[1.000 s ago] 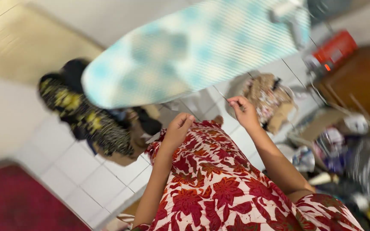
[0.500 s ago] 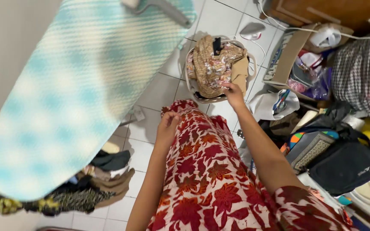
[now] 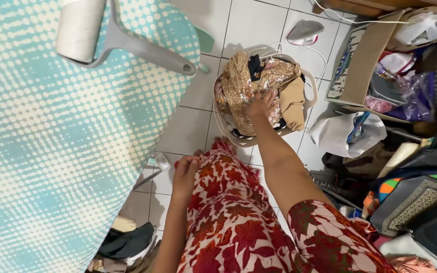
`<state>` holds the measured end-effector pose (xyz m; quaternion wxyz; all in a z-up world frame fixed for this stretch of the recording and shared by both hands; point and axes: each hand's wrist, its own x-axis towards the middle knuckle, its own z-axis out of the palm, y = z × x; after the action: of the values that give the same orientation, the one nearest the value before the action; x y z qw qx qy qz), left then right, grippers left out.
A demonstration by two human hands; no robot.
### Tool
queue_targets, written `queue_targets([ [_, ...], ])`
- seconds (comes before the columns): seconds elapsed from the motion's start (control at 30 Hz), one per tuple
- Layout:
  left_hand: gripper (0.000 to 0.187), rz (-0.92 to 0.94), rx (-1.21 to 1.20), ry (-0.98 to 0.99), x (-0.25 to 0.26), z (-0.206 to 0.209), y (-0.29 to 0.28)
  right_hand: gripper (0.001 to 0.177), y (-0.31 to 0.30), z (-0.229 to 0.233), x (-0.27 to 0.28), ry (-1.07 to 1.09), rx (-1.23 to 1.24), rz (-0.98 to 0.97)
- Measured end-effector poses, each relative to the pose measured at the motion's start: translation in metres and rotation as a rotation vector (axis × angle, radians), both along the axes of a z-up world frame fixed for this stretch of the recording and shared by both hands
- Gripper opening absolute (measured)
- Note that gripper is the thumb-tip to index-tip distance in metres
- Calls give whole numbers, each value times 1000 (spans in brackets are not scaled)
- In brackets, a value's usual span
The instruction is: The person uses a lint roller to clean several garments on an ironing board. They roll a blue shirt, black pants, a black floral top, and a beige floral top, then place each item aside after treatment.
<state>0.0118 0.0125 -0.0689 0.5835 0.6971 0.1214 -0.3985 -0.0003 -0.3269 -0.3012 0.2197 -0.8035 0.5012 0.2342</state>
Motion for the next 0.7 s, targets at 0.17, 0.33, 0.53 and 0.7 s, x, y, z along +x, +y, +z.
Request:
queue_targets([
  [0.17, 16, 15, -36, -13, 1, 8, -6, 50, 7, 9, -24, -414, 21, -90],
  [0.33, 17, -61, 13, 73, 0, 52, -32, 35, 1, 126, -65, -819, 409, -518],
  [0.53, 40, -184, -72, 111, 7, 102, -81, 34, -12, 301, -110, -979, 643, -565],
  [0.7, 107, -607, -116, -265, 9, 150, -117, 43, 7, 410, -128, -1154, 1002, -418],
])
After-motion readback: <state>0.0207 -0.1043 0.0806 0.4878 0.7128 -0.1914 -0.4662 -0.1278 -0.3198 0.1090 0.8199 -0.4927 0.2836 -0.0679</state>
